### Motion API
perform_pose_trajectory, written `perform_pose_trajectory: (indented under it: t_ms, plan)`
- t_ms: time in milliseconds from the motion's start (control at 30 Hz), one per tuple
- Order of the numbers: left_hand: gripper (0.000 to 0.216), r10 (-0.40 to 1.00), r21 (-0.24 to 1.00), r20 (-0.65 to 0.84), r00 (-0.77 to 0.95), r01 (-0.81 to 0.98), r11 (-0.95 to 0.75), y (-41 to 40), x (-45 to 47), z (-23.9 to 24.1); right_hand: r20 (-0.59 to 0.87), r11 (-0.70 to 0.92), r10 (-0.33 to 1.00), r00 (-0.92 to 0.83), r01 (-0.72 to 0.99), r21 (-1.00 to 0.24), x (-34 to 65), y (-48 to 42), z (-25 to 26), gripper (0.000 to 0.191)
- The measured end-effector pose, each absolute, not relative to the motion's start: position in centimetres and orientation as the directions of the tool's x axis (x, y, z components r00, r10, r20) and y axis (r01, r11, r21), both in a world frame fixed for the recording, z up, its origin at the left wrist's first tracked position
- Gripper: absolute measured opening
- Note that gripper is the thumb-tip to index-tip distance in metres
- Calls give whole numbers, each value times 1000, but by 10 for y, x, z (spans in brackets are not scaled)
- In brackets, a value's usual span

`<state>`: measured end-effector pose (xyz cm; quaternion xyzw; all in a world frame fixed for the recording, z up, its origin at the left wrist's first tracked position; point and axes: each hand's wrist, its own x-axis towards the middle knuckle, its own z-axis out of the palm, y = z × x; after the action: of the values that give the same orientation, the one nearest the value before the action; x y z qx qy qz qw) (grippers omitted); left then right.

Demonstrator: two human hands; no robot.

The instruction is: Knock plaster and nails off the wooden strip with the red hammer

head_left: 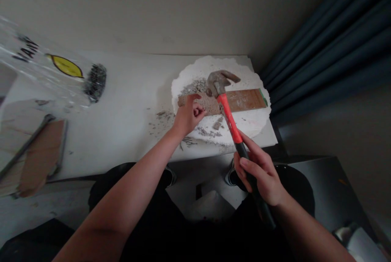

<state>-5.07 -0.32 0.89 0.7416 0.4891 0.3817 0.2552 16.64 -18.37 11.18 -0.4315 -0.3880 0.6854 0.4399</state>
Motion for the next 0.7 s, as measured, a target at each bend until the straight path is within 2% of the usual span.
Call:
perform_pose_trajectory:
  t_ms: [167, 333, 500, 700]
  plan:
    - [52, 922, 780, 331, 203, 491, -388, -4, -50, 8, -297, -352, 924, -240, -236, -906, 164, -181, 112, 64]
    - [48, 922, 782, 320, 218, 489, -387, -2, -51, 5, -221, -285, 942, -254, -253, -924, 166, -181, 110, 66]
    - [50, 915, 779, 349, 201, 480, -403, -1, -51, 5, -290, -358, 913, -288, -222, -907, 166, -181, 108, 65]
    - [49, 917, 764, 334, 220, 506, -400, -2, -52, 3, -233, -298, 936, -265, -238, -924, 169, -182, 111, 67]
